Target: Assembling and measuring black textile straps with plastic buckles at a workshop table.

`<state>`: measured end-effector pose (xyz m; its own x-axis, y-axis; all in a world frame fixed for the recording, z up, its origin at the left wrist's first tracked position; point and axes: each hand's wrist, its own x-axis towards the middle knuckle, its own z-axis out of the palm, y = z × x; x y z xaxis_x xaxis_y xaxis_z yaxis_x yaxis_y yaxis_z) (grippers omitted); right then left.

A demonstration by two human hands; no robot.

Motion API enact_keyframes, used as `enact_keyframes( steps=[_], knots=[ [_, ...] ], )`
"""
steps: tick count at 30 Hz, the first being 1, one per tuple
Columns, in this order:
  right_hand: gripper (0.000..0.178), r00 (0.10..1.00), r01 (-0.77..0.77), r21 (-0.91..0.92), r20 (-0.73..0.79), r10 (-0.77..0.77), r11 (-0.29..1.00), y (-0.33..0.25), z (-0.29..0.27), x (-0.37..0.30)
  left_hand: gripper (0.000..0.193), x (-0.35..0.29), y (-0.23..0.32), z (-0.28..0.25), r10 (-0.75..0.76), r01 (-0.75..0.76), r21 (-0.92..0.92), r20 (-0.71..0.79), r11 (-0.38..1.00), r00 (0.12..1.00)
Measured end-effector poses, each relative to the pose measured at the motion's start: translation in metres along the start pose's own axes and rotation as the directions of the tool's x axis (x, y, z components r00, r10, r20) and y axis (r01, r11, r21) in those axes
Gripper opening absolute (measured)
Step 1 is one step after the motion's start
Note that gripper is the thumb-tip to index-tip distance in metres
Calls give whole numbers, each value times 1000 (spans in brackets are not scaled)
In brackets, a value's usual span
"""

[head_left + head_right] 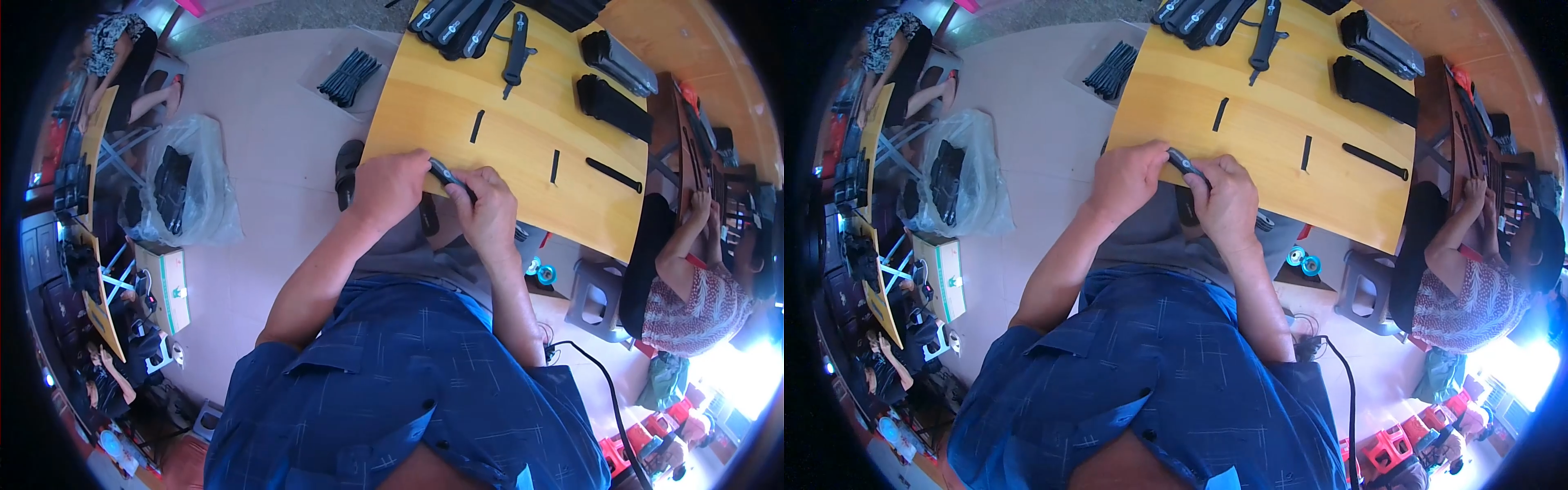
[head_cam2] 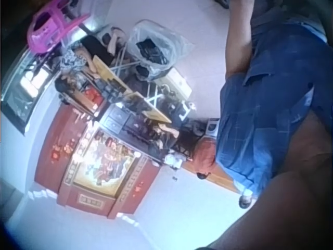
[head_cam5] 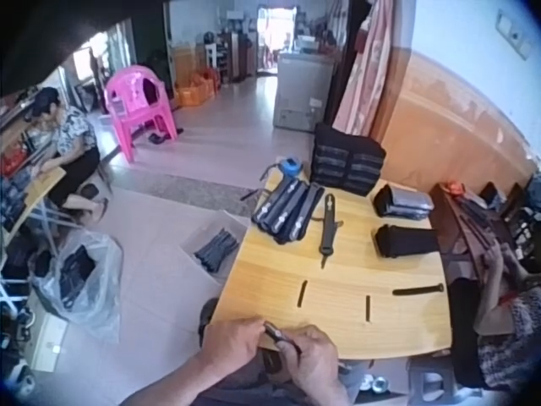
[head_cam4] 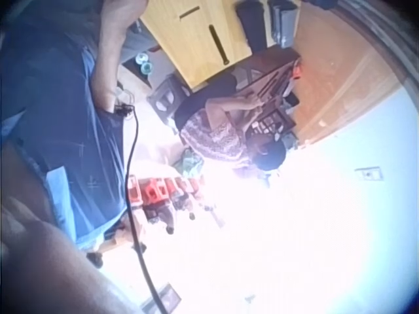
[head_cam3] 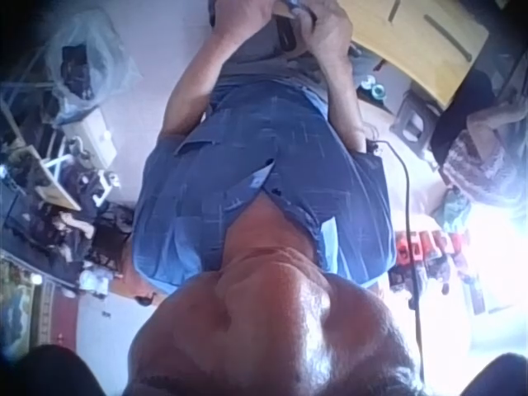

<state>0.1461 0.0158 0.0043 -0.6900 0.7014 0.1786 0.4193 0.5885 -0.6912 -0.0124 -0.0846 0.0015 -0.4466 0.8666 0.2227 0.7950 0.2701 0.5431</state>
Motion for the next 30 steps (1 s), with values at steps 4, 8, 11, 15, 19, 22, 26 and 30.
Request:
enact_keyframes(
  steps=[4, 8, 11, 15, 19, 22, 26, 30],
  knots=[
    [16, 1000, 4, 1, 8, -4, 1000, 1, -2, 0, 15, 0, -2, -3, -40, 39, -44, -6, 998, 999],
    [17, 996, 38, 38, 79, -41, 999, 5, -11, -1, 9, -6, -11, -8, 11, -2, -80, 102, 997, 995],
    [19, 992, 98, -22, 87, -96, 995, 3, -17, -3, 12, -13, -6, -12, 17, 1, -136, 132, 991, 991],
    [25, 966, 242, -104, -67, -249, 965, -8, -21, -5, 15, -16, 0, -12, -23, 31, -269, 31, 963, 999],
    [27, 876, 379, -177, -249, -414, 908, -17, -25, -18, 15, -15, 4, -12, -7, 10, -266, 9, 964, 1000],
    [26, 944, 288, 142, -209, -256, 947, -16, -9, -42, 15, -14, 12, -13, -14, -11, -369, -65, 929, 998],
    [26, 903, -413, 839, 326, 280, 353, -8, 16, -46, 16, -16, 34, -18, -16, -10, -422, -59, 906, 998],
    [26, 906, -363, 883, 259, 335, 299, -1, 30, -42, 16, -21, 43, -20, 16, -48, -406, -83, 913, 996]
  ],
)
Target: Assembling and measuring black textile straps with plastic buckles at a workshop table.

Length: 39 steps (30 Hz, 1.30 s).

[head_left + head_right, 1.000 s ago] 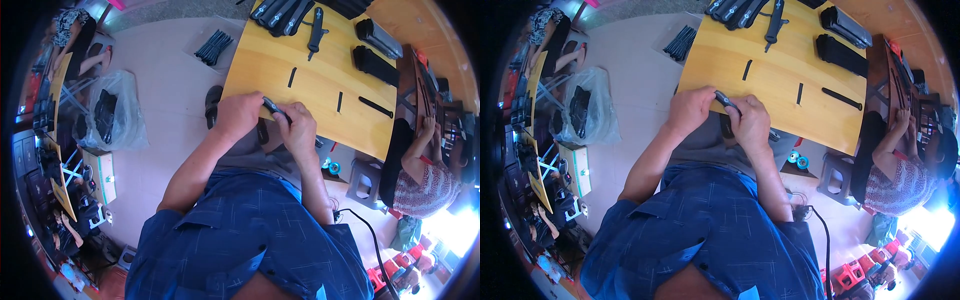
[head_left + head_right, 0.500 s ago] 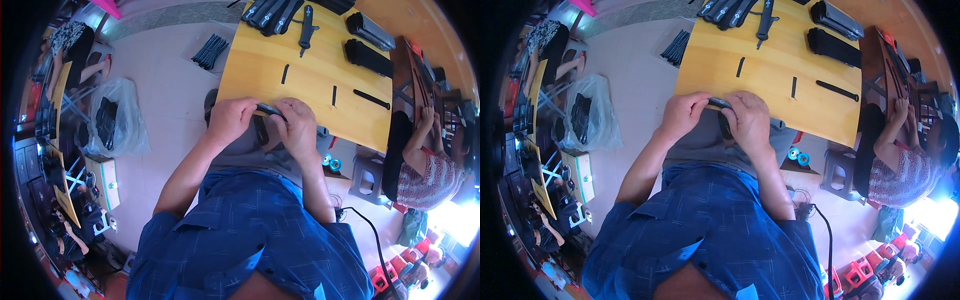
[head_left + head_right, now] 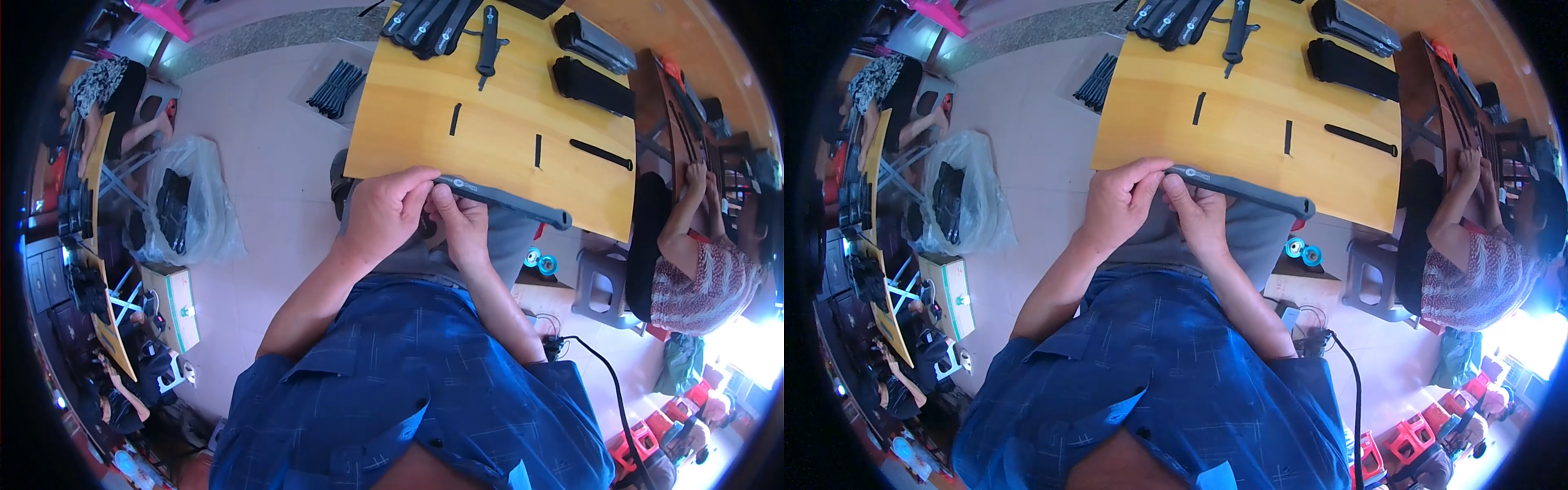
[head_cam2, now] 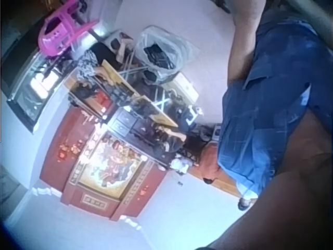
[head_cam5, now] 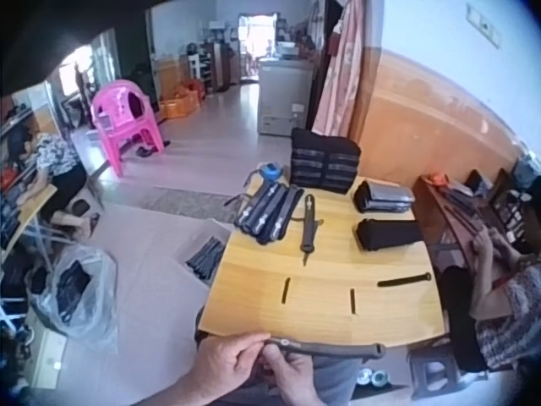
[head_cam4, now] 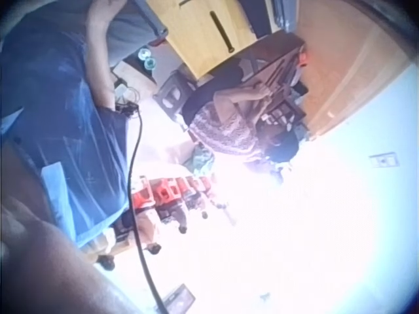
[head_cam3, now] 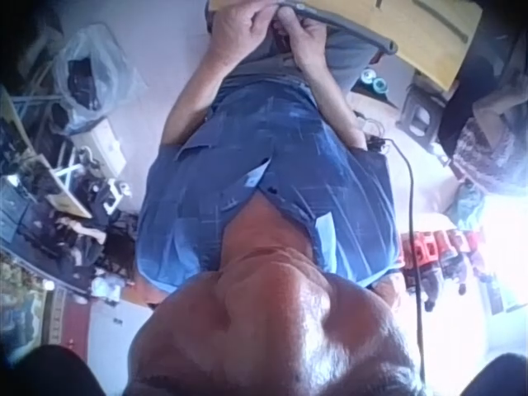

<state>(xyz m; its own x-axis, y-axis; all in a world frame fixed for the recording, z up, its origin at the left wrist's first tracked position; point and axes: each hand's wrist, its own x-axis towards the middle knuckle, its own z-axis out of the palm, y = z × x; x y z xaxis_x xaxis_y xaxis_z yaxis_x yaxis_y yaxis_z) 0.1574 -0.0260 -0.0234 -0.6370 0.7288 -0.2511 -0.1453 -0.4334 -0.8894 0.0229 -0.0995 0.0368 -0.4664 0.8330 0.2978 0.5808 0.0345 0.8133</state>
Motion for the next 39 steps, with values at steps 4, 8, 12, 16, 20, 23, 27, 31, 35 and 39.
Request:
enact_keyframes(
  steps=[4, 8, 12, 16, 20, 23, 27, 31, 35, 39],
  knots=[
    [30, 988, 156, -90, 0, -157, 984, -7, -5, 1, 14, -3, 4, 4, -49, 49, -16, 22, 999, 999],
    [26, 999, 51, -177, 13, -49, 983, -14, -4, -3, 13, -8, -4, 8, -64, 66, -84, 34, 994, 997],
    [24, 998, 62, -37, 22, -61, 997, -19, 0, -9, 15, -9, 6, 7, -190, 209, -273, 96, 939, 977],
    [21, 982, 178, -86, -47, -182, 980, -20, 8, -5, 16, -4, 4, 10, -304, 336, -430, 144, 838, 942],
    [14, 936, 322, -124, -107, -335, 939, -25, 21, 7, 16, 5, 8, 12, -195, 178, -290, -29, 940, 980],
    [9, 952, 255, -200, -118, -281, 946, -36, 24, 2, 14, 5, 14, 3, -107, 89, -216, -73, 972, 992],
    [10, 951, 266, -451, -21, -308, 852, -21, -1, -3, 15, 1, -15, 5, 6, -2, -112, 41, 994, 999],
    [14, 975, 216, -306, 110, -191, 927, -28, -14, -9, 12, 7, -2, -7, 136, -130, -62, 102, 990, 985],
    [15, 949, 302, -270, 170, -264, 914, -39, -10, 2, 10, 7, 14, -10, 148, -156, 84, 97, 984, 984],
    [14, 939, 342, -274, 122, -321, 899, -36, -1, 7, 11, 9, 13, -3, -24, 27, -91, 35, 996, 999]
  ],
)
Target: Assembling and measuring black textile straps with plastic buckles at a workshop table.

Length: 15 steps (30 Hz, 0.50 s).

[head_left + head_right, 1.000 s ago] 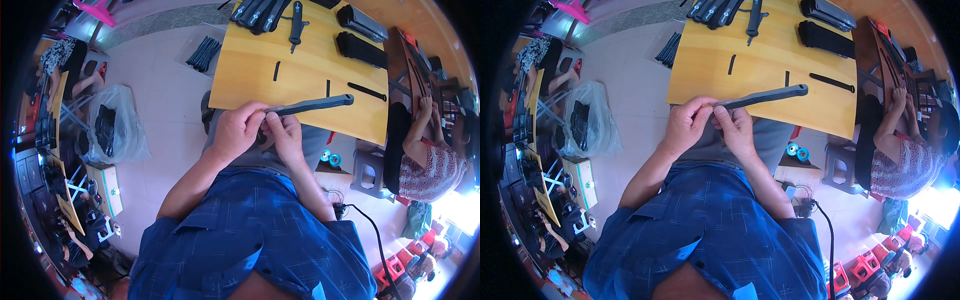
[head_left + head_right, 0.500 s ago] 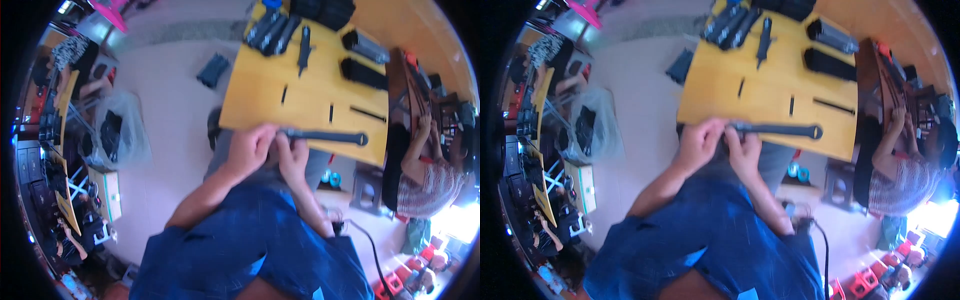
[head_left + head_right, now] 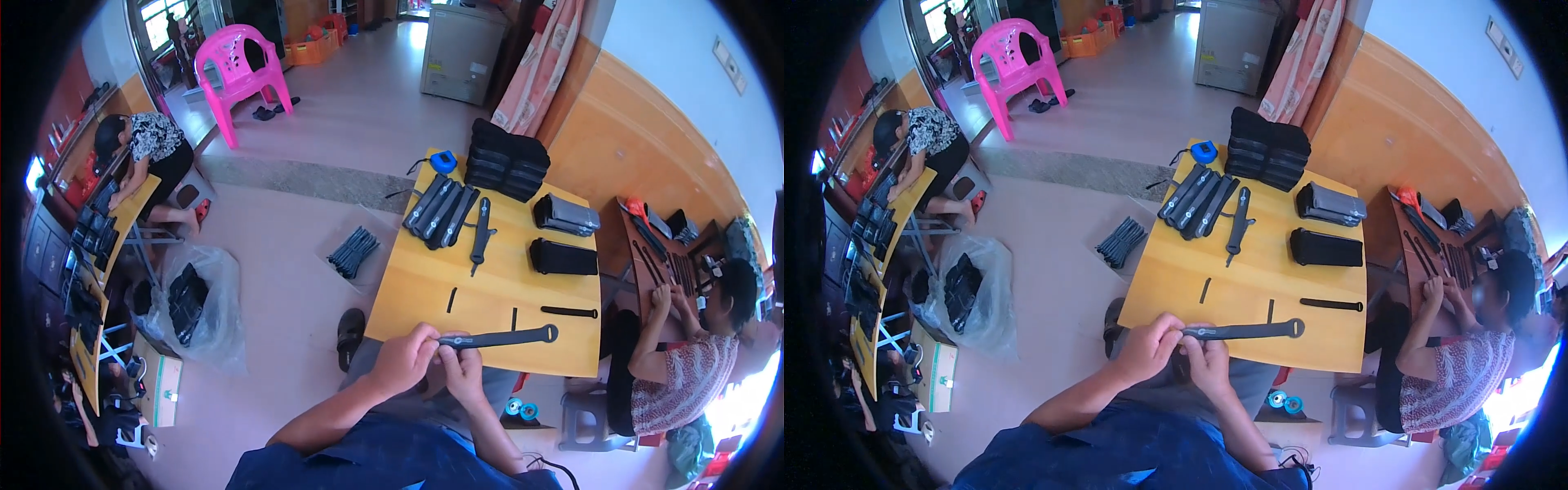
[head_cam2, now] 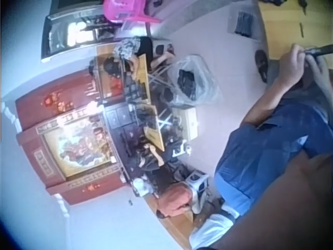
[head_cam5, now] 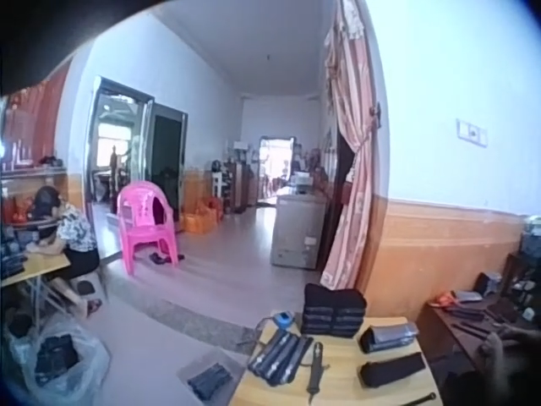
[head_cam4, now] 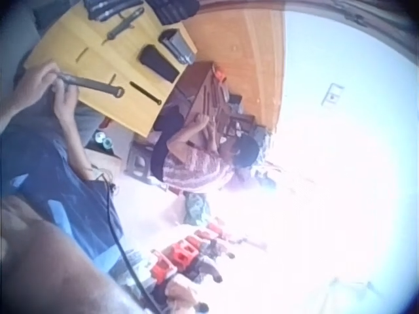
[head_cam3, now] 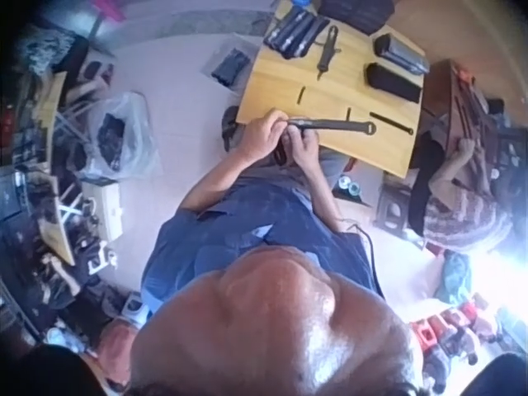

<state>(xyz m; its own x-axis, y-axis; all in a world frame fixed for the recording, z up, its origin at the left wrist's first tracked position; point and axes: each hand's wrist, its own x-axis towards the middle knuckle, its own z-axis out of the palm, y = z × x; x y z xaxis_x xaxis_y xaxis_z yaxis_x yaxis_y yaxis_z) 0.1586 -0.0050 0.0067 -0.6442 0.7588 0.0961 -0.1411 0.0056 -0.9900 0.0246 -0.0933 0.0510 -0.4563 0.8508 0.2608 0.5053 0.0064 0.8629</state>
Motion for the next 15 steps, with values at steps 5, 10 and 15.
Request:
enact_keyframes(
  steps=[5, 10, 15],
  knots=[
    [11, 996, 66, -85, -60, -71, 994, -2, 9, 2, 13, -1, 7, 5, -196, 187, -242, -13, 952, 981],
    [15, 1000, 7, -64, 29, -6, 998, -6, 8, 0, 11, -3, -1, -2, -26, 20, -112, -51, 993, 998],
    [15, 982, -123, -67, 133, 132, 990, -2, -5, -9, 10, 9, -16, -22, 122, -112, -67, 170, 991, 978]
  ],
)
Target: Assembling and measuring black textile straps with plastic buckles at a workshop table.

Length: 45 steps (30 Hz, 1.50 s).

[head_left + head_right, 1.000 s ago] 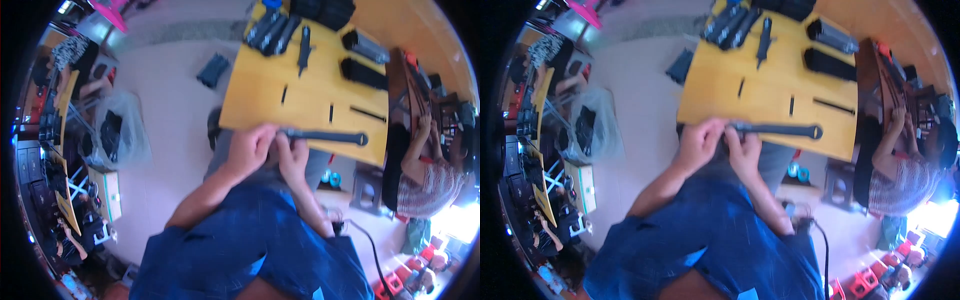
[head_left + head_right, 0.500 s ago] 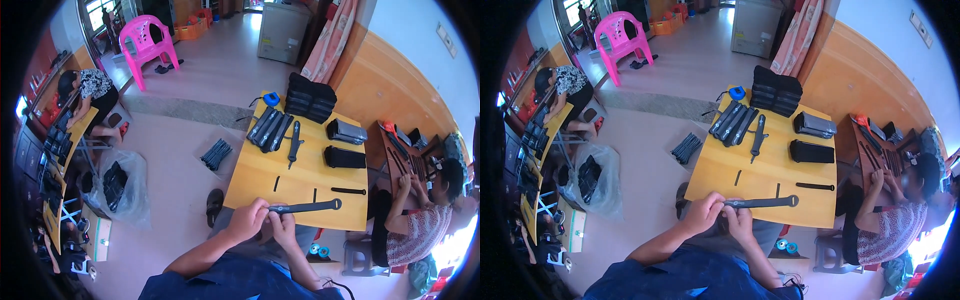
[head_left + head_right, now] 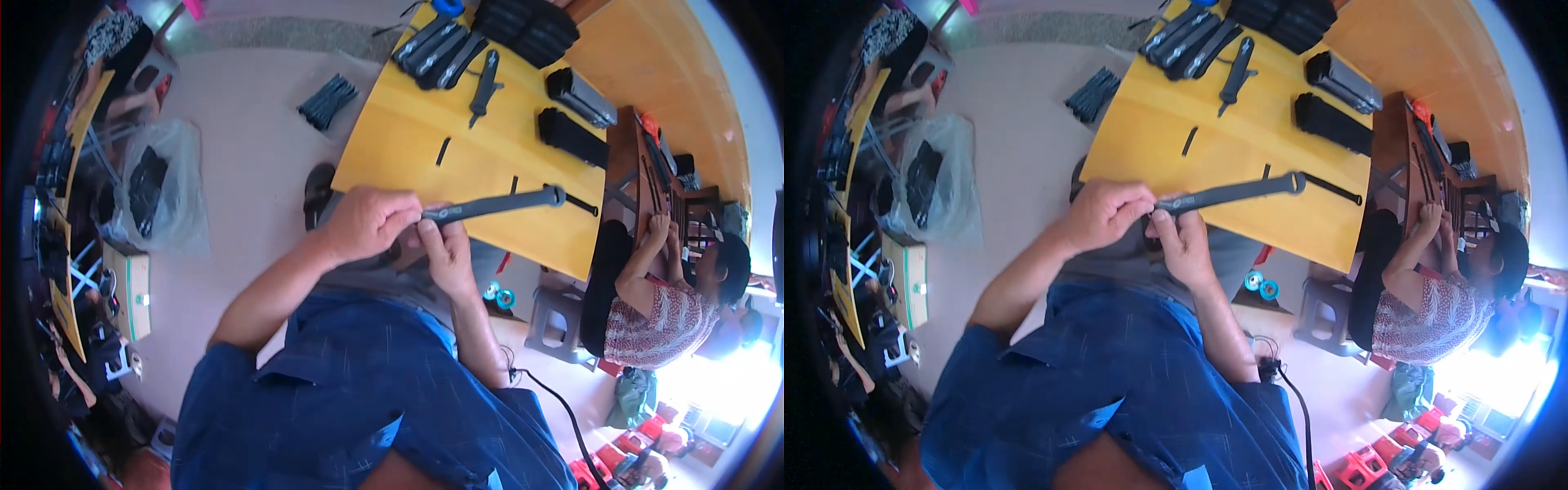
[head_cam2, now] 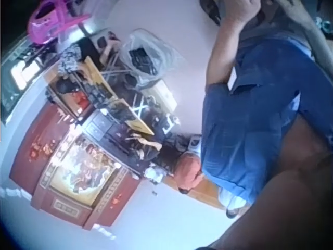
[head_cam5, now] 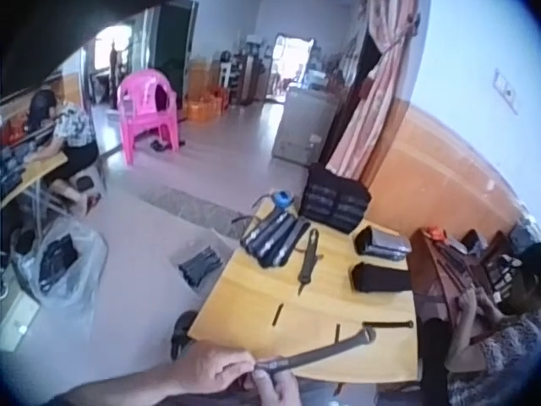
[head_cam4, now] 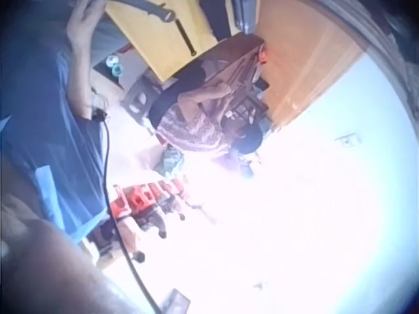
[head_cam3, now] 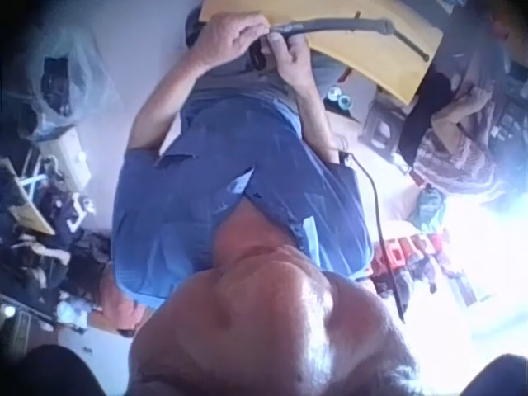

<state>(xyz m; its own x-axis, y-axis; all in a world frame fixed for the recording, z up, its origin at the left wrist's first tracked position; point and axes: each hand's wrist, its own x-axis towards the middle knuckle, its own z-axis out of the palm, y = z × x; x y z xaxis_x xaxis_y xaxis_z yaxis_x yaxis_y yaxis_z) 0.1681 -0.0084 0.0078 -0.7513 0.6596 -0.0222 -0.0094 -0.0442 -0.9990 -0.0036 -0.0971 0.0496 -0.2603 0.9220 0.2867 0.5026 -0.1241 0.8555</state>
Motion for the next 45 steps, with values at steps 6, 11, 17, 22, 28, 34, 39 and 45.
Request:
enact_keyframes(
  steps=[6, 11, 17, 22, 28, 34, 39, 45],
  knots=[
    [15, 969, -102, -44, 222, 109, 994, -2, -17, -1, 4, -3, -6, -11, 96, -115, 105, 172, 988, 980],
    [17, 923, -165, -37, 347, 168, 986, -9, -29, 4, 6, -4, -2, -10, 155, -214, 241, 241, 947, 958],
    [24, 930, -222, 106, 322, 178, 969, -18, -25, 8, 17, -8, -5, -8, 54, -80, 151, 171, 985, 984],
    [29, 907, -202, 190, 408, 110, 961, -10, -29, 11, 23, -4, -6, -15, 125, -155, 143, 202, 978, 971],
    [30, 916, -220, 201, 380, 131, 955, -8, -25, 11, 22, -9, -8, -15, 30, -47, 84, 199, 995, 980],
    [31, 938, -222, 165, 306, 165, 961, -13, -14, 6, 18, -12, -13, -14, -131, 171, -163, 231, 972, 964],
    [32, 943, -280, 126, 221, 249, 952, -10, -7, 7, 14, -12, -12, -10, -97, 102, -37, 101, 994, 990],
    [36, 935, -322, 128, 196, 294, 938, -11, -3, 6, 6, -16, -8, -3, 80, -76, 224, -8, 972, 997]
  ],
)
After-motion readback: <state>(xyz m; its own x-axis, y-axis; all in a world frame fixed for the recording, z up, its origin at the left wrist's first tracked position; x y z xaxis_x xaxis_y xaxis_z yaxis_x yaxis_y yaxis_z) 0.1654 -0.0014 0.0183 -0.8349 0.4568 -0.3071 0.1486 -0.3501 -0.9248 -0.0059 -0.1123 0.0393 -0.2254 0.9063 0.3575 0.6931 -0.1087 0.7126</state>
